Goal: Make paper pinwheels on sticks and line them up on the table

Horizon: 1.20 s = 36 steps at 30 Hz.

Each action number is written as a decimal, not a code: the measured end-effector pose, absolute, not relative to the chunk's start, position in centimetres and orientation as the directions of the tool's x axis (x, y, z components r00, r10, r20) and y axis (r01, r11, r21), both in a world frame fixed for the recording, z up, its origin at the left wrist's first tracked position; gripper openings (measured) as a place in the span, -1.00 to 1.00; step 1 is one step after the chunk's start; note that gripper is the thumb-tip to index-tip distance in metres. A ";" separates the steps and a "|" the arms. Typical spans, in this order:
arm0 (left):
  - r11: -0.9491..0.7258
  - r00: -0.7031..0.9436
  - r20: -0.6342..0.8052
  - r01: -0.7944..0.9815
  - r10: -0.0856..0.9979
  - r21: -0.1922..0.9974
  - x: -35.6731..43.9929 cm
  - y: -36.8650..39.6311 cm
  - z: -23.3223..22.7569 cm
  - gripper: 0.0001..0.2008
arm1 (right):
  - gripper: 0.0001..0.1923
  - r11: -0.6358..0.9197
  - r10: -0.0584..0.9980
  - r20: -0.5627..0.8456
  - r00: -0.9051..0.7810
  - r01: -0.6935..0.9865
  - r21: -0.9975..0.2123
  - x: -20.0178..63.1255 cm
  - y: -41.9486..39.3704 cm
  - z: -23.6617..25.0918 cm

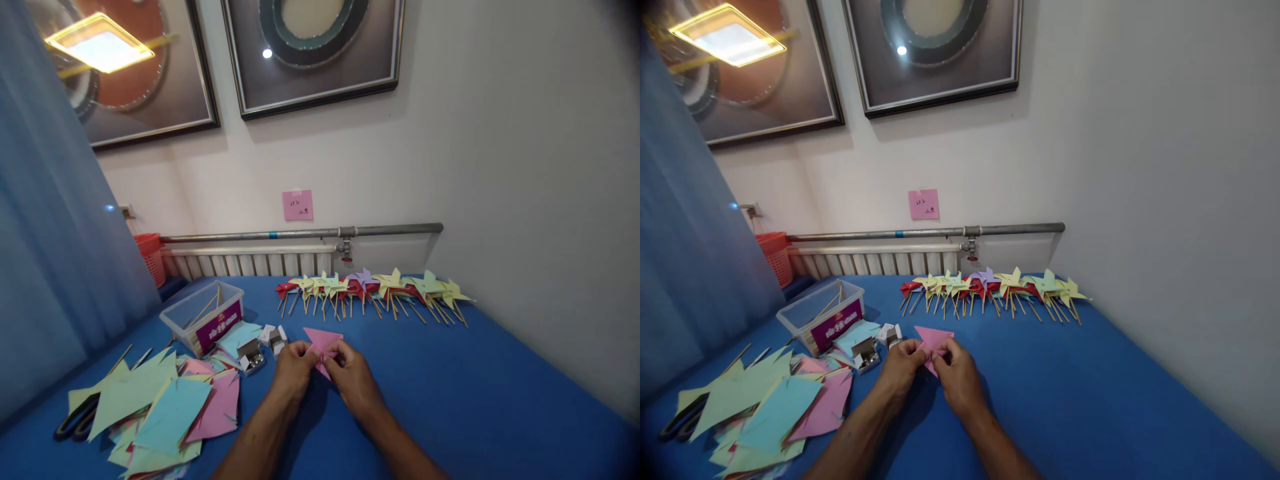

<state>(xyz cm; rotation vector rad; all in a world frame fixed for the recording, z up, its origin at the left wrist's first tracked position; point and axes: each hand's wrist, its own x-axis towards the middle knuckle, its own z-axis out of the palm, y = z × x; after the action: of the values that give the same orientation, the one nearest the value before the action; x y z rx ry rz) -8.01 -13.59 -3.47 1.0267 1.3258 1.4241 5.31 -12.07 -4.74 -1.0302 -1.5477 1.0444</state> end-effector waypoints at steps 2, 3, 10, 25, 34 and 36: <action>-0.007 -0.237 -0.014 -0.085 0.971 0.996 -7.9 -13.6 -3.3 -0.58 | -0.84 0.279 0.953 0.259 -0.157 0.120 -0.953 5.2 -11.9 -5.0; -0.003 -0.236 -0.017 -0.086 0.972 0.996 -7.9 -13.7 -3.3 -0.58 | -0.84 0.282 0.953 0.264 -0.151 0.118 -0.952 5.2 -11.9 -5.1; 0.045 -0.214 -0.068 -0.109 0.974 0.993 -7.9 -13.9 -3.2 -0.64 | -0.89 0.273 0.959 0.259 -0.116 0.135 -0.952 5.1 -11.6 -5.5; -0.012 -0.244 0.005 -0.027 0.970 1.000 -7.8 -14.1 -2.9 -0.66 | -0.86 0.258 0.962 0.245 -0.120 0.099 -0.961 5.0 -11.8 -5.4; -0.075 -0.271 0.136 0.223 0.953 0.972 -7.7 -14.3 -3.1 -0.81 | -0.75 0.193 0.981 0.193 0.002 -0.034 -0.981 6.1 -10.3 -5.5; -0.083 -0.268 0.157 0.270 0.950 0.959 -7.7 -14.4 -3.2 -0.84 | -0.86 0.220 0.975 0.220 -0.009 0.032 -0.975 6.4 -10.2 -5.3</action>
<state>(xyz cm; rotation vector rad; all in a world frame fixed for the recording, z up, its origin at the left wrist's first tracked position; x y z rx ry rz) -7.65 -14.41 -3.15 1.3442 1.5644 1.3875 6.39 -10.22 -5.31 -1.0643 -1.3336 1.0318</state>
